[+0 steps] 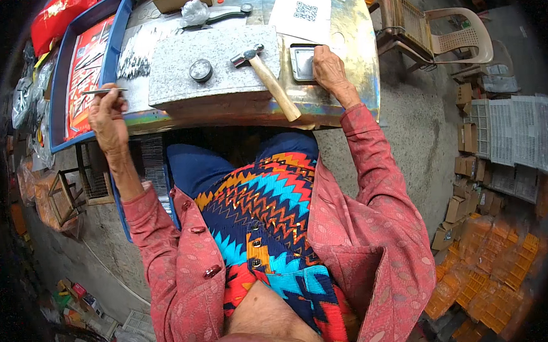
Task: The person assembles metal components by attaching small parts to metal strips by hand, tapping them with a hammer on a block, and sorting metal strips between containers on a workbench.
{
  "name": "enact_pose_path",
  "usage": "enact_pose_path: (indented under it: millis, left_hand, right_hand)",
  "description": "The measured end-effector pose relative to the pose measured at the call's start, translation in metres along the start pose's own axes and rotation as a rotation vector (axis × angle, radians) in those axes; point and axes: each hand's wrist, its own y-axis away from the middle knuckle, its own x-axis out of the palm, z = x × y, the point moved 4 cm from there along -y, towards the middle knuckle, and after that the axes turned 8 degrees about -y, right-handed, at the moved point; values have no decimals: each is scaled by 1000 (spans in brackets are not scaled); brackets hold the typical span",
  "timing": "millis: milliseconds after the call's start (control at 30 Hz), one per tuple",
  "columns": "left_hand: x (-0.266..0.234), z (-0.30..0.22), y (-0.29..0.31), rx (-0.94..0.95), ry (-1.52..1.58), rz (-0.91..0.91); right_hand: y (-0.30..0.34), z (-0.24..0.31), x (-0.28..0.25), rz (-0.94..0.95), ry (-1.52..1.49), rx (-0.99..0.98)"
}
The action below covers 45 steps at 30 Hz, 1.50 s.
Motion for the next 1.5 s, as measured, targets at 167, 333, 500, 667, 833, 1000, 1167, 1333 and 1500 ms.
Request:
enact_pose_path:
  millis: [167, 333, 500, 667, 833, 1000, 1167, 1333, 1500]
  left_hand:
    - [47, -4, 37, -165, 174, 213]
    - [88, 4, 65, -278, 211, 449]
    - [127, 16, 89, -371, 232, 615]
    - [149, 23, 96, -365, 184, 719]
    - [162, 23, 101, -315, 61, 788]
    - [161, 28, 107, -289, -24, 769]
    - [156, 27, 109, -272, -81, 783]
    - [153, 28, 112, -266, -59, 808]
    - [152, 29, 113, -250, -115, 829]
  right_hand:
    - [2, -6, -5, -134, -257, 62]
    - [11, -8, -15, -32, -1175, 625]
    - [16, -6, -6, -115, -1730, 660]
    - [13, 17, -23, -49, -1977, 589]
    - [0, 64, -55, 16, -2123, 507]
    - [-11, 105, -71, 153, -2236, 459]
    - [-17, 125, -78, 193, -2199, 432]
    - [-20, 134, -82, 185, -2164, 366]
    - [-21, 138, -82, 181, -2154, 376]
